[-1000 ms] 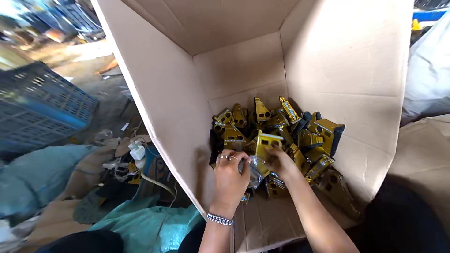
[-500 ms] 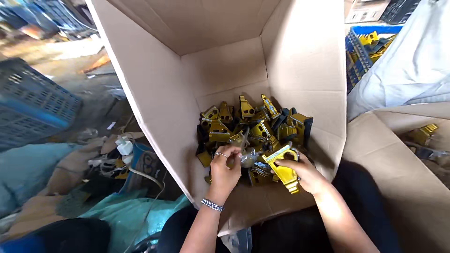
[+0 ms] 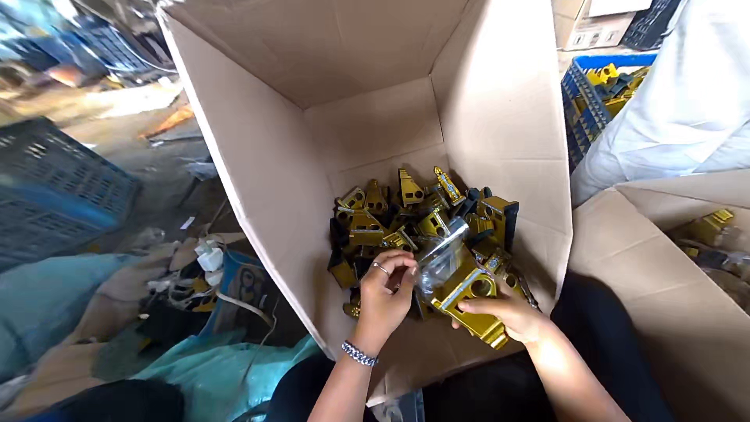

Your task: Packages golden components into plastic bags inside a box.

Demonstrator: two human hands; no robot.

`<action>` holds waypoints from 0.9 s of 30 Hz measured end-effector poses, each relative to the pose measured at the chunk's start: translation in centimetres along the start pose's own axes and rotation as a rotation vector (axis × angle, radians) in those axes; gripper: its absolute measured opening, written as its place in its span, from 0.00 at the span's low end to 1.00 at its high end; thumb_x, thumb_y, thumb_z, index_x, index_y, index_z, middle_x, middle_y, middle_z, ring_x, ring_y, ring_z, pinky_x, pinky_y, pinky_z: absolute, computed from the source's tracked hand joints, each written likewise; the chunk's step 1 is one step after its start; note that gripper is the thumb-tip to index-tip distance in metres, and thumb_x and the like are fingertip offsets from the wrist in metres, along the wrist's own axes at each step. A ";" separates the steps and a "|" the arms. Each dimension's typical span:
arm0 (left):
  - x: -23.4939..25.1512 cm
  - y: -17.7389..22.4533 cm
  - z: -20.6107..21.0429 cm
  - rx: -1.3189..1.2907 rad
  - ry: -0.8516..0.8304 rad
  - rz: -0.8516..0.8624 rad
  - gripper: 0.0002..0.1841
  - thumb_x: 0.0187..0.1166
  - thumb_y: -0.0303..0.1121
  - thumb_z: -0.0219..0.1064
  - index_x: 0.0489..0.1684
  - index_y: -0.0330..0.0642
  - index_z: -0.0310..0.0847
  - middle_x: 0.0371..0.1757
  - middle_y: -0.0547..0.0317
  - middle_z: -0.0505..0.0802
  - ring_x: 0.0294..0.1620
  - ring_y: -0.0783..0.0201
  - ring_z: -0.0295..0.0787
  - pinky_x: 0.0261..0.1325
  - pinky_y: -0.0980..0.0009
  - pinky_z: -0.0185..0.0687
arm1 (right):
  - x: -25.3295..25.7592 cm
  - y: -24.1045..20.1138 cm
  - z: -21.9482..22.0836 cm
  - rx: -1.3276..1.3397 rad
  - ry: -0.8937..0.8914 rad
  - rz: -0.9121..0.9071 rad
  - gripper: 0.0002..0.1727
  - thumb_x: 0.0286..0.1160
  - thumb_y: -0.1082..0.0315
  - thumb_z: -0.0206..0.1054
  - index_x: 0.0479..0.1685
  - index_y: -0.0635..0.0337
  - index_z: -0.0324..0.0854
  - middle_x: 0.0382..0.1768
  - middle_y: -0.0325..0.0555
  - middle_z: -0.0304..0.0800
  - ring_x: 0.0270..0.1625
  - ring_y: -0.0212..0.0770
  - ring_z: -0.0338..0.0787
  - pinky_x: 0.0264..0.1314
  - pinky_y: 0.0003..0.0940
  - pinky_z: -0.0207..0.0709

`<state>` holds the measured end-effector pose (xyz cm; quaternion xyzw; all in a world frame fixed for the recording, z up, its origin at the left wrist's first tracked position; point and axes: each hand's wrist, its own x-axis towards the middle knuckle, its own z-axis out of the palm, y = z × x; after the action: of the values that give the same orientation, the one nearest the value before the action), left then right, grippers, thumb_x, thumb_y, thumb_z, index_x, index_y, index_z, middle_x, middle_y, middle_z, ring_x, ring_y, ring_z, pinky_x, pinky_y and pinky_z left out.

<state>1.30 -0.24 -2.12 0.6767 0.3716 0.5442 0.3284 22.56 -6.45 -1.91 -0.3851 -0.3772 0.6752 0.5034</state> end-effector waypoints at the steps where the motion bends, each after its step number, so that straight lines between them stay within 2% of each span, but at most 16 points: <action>1: 0.1 0.0 0.1 0.046 0.029 -0.039 0.11 0.70 0.23 0.74 0.42 0.22 0.85 0.55 0.42 0.89 0.52 0.68 0.91 0.53 0.75 0.91 | 0.3 0.0 0.4 -0.003 0.022 -0.014 0.29 0.61 0.74 0.73 0.66 0.60 0.69 0.42 0.47 0.95 0.36 0.45 0.96 0.37 0.38 0.93; 3: 0.2 0.8 0.0 0.116 0.034 -0.237 0.17 0.70 0.38 0.77 0.42 0.29 0.85 0.47 0.51 0.89 0.46 0.71 0.87 0.47 0.76 0.85 | 0.6 0.4 1.0 0.025 0.096 -0.075 0.32 0.61 0.75 0.73 0.69 0.62 0.67 0.44 0.49 0.94 0.40 0.47 0.96 0.42 0.41 0.94; 4: 0.2 1.6 -0.1 0.054 -0.043 -0.373 0.18 0.71 0.41 0.76 0.45 0.32 0.83 0.43 0.58 0.89 0.44 0.73 0.86 0.47 0.75 0.84 | 0.6 0.8 1.1 0.046 0.111 -0.099 0.32 0.60 0.76 0.73 0.69 0.63 0.67 0.45 0.50 0.94 0.42 0.48 0.96 0.44 0.42 0.94; 6: 0.2 2.5 -0.1 -0.117 -0.223 -0.502 0.17 0.69 0.38 0.77 0.48 0.35 0.83 0.41 0.64 0.90 0.42 0.75 0.88 0.49 0.75 0.87 | 0.4 1.4 1.2 0.051 0.059 -0.118 0.31 0.59 0.78 0.75 0.67 0.62 0.71 0.45 0.49 0.95 0.42 0.46 0.97 0.44 0.42 0.94; 9: 0.4 2.1 0.2 0.013 -0.209 -0.429 0.09 0.72 0.34 0.76 0.39 0.37 0.88 0.36 0.65 0.91 0.38 0.77 0.88 0.46 0.78 0.86 | 0.2 1.5 1.5 0.033 0.125 -0.091 0.31 0.60 0.77 0.75 0.68 0.64 0.71 0.45 0.50 0.94 0.41 0.47 0.96 0.42 0.42 0.94; 12: 0.8 0.4 -0.4 0.343 -0.099 -0.235 0.12 0.72 0.34 0.77 0.35 0.29 0.89 0.36 0.48 0.93 0.37 0.67 0.91 0.46 0.71 0.88 | 0.4 0.6 1.2 0.108 0.404 -0.056 0.31 0.63 0.73 0.68 0.69 0.62 0.64 0.41 0.53 0.91 0.34 0.48 0.95 0.32 0.41 0.92; 14: 0.8 0.3 -0.2 0.353 -0.118 -0.211 0.12 0.73 0.33 0.76 0.37 0.29 0.88 0.37 0.47 0.93 0.35 0.68 0.90 0.43 0.74 0.87 | 0.2 0.3 0.5 0.068 0.400 -0.086 0.33 0.63 0.75 0.69 0.72 0.63 0.62 0.47 0.50 0.89 0.39 0.47 0.95 0.40 0.42 0.94; 16: 0.5 0.5 0.5 0.291 -0.159 -0.162 0.11 0.74 0.30 0.74 0.43 0.28 0.87 0.37 0.49 0.93 0.34 0.72 0.90 0.41 0.77 0.87 | 0.0 0.2 0.0 -0.040 0.265 -0.101 0.39 0.63 0.74 0.74 0.79 0.66 0.62 0.58 0.50 0.89 0.49 0.46 0.95 0.50 0.43 0.94; 18: 0.2 0.4 1.0 0.255 -0.181 -0.101 0.13 0.76 0.28 0.71 0.52 0.27 0.86 0.36 0.52 0.94 0.33 0.75 0.90 0.41 0.80 0.86 | 0.3 -0.1 0.4 -0.136 0.202 -0.093 0.40 0.62 0.72 0.77 0.79 0.67 0.63 0.59 0.49 0.89 0.51 0.42 0.95 0.54 0.39 0.93; 19: 0.1 0.4 1.1 0.247 -0.176 -0.095 0.12 0.78 0.28 0.69 0.50 0.27 0.87 0.37 0.51 0.94 0.33 0.76 0.91 0.41 0.81 0.87 | 0.6 -0.1 0.8 -0.227 0.224 -0.120 0.39 0.64 0.70 0.77 0.78 0.69 0.63 0.57 0.49 0.89 0.52 0.37 0.94 0.56 0.34 0.91; 21: 0.1 1.3 1.4 0.217 -0.159 -0.237 0.11 0.82 0.29 0.66 0.47 0.28 0.89 0.41 0.49 0.94 0.37 0.74 0.91 0.45 0.79 0.87 | 1.6 0.6 1.7 -0.630 0.331 -0.266 0.33 0.68 0.65 0.75 0.71 0.75 0.72 0.54 0.51 0.90 0.54 0.32 0.91 0.60 0.28 0.85; 22: 0.4 2.3 1.4 0.138 -0.161 -0.409 0.12 0.84 0.31 0.64 0.50 0.30 0.88 0.47 0.51 0.92 0.44 0.72 0.89 0.50 0.77 0.84 | 2.1 1.1 2.3 -0.891 0.363 -0.327 0.27 0.67 0.66 0.74 0.63 0.75 0.78 0.53 0.57 0.91 0.53 0.41 0.93 0.58 0.37 0.86; 23: 0.7 3.1 1.5 -0.002 -0.133 -0.575 0.12 0.85 0.31 0.62 0.52 0.31 0.87 0.50 0.54 0.90 0.48 0.72 0.85 0.54 0.75 0.81 | 2.4 1.2 3.0 -1.105 0.316 -0.290 0.24 0.64 0.71 0.74 0.61 0.74 0.81 0.58 0.66 0.88 0.55 0.56 0.92 0.57 0.51 0.86; 24: 1.0 3.9 1.6 -0.145 -0.084 -0.682 0.10 0.86 0.29 0.61 0.51 0.33 0.86 0.48 0.59 0.89 0.48 0.73 0.84 0.53 0.75 0.80 | 2.8 1.4 3.8 -1.264 0.205 -0.158 0.26 0.63 0.74 0.74 0.65 0.71 0.81 0.65 0.72 0.83 0.60 0.67 0.89 0.60 0.60 0.83; 26: 1.2 5.1 1.4 -0.333 -0.062 -0.710 0.09 0.87 0.27 0.56 0.44 0.38 0.83 0.40 0.67 0.87 0.42 0.76 0.84 0.50 0.76 0.82 | 3.9 2.3 4.1 -1.378 -0.031 0.223 0.32 0.77 0.70 0.68 0.82 0.66 0.68 0.78 0.71 0.71 0.68 0.70 0.83 0.67 0.65 0.77; 27: 1.0 5.4 1.1 -0.361 -0.089 -0.683 0.09 0.86 0.27 0.54 0.42 0.39 0.81 0.39 0.67 0.87 0.41 0.74 0.85 0.52 0.74 0.85 | 4.1 3.5 3.6 -1.302 -0.023 0.326 0.33 0.82 0.66 0.65 0.85 0.66 0.63 0.80 0.68 0.70 0.70 0.68 0.83 0.70 0.63 0.76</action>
<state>3.33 -2.13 2.76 0.4684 0.4591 0.4304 0.6202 17.16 -3.67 -4.07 -0.6550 -0.6499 0.3813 0.0557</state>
